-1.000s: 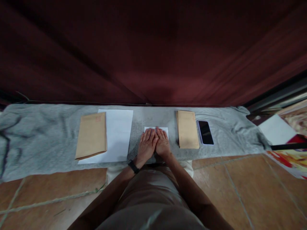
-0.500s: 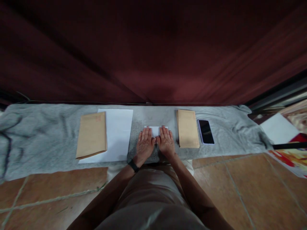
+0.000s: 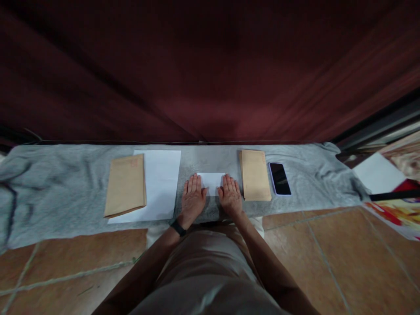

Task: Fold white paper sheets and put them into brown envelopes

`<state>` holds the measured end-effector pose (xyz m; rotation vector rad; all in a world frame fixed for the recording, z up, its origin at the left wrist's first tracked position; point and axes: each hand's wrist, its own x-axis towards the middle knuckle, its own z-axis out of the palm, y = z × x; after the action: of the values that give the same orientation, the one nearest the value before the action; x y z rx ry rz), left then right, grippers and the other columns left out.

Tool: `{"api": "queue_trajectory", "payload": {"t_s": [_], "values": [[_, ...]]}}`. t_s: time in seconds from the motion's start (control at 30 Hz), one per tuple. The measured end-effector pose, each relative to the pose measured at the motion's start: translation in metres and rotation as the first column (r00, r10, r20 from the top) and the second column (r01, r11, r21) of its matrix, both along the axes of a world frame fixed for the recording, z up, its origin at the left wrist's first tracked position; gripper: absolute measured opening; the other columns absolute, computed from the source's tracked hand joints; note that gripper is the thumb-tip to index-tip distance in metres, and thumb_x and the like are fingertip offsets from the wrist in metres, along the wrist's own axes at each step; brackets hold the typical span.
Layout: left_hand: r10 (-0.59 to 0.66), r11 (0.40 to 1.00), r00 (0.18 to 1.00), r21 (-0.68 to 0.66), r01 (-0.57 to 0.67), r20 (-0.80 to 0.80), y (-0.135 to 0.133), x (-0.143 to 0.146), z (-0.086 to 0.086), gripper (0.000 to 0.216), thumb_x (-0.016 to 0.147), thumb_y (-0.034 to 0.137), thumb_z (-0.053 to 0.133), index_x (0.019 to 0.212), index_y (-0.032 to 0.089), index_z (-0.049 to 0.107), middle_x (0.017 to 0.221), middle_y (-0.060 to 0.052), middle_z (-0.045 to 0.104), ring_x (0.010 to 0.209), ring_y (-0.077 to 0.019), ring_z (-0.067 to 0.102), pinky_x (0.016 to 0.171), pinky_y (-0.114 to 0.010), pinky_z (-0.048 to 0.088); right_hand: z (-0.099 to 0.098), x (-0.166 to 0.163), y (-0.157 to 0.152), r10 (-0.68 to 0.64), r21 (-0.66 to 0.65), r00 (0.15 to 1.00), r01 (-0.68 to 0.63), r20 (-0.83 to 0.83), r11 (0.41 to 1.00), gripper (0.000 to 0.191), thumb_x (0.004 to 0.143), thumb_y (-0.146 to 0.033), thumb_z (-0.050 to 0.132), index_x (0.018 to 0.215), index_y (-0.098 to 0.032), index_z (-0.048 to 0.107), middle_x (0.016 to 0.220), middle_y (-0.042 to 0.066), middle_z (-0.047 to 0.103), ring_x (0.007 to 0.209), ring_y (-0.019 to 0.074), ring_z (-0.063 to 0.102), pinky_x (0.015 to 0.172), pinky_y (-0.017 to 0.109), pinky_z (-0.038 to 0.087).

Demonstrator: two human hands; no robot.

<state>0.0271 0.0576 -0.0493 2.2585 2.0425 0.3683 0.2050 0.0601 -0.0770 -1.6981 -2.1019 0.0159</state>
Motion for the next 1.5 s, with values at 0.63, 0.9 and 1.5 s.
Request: {"api": "queue_trajectory", "payload": {"t_s": [0.63,0.9,1.5], "values": [[0.092,0.995,0.819,-0.076,-0.058,0.567,0.016,-0.016,0.002,0.048,0.09,0.021,0.059,0.138,0.016,0.061,0.133,-0.015,0.068,0.124,-0.0304,0.063,0.111,-0.051,0.048,0.004,0.007,-0.013,-0.043,-0.001,0.999,0.043,0.02,0.999,0.057,0.107,-0.03,0.041,0.159,-0.006,0.038,0.16,0.02,0.046,0.15,0.0297,0.043,0.123,0.05,0.034],[0.486,0.874,0.367,-0.425,-0.238,0.793,0.034,-0.019,0.004,0.063,0.078,0.018,0.073,0.14,0.017,0.058,0.095,-0.004,0.071,0.085,-0.0196,0.068,0.081,-0.033,0.056,0.006,0.009,-0.014,-0.029,-0.013,0.999,0.029,0.014,0.999,0.054,0.108,-0.028,0.041,0.157,-0.006,0.042,0.16,0.019,0.047,0.15,0.03,0.043,0.124,0.049,0.033],[0.483,0.876,-0.065,-0.482,0.024,0.873,0.019,-0.035,0.055,0.069,0.067,0.032,0.072,0.133,0.015,0.062,0.074,0.001,0.07,0.064,-0.0129,0.062,0.062,-0.025,0.046,0.055,0.028,-0.004,0.073,-0.047,0.834,-0.118,-0.546,0.992,0.037,0.105,-0.029,0.043,0.121,-0.022,0.075,0.114,0.008,0.078,0.109,0.0227,0.071,0.098,0.037,0.057]]}}
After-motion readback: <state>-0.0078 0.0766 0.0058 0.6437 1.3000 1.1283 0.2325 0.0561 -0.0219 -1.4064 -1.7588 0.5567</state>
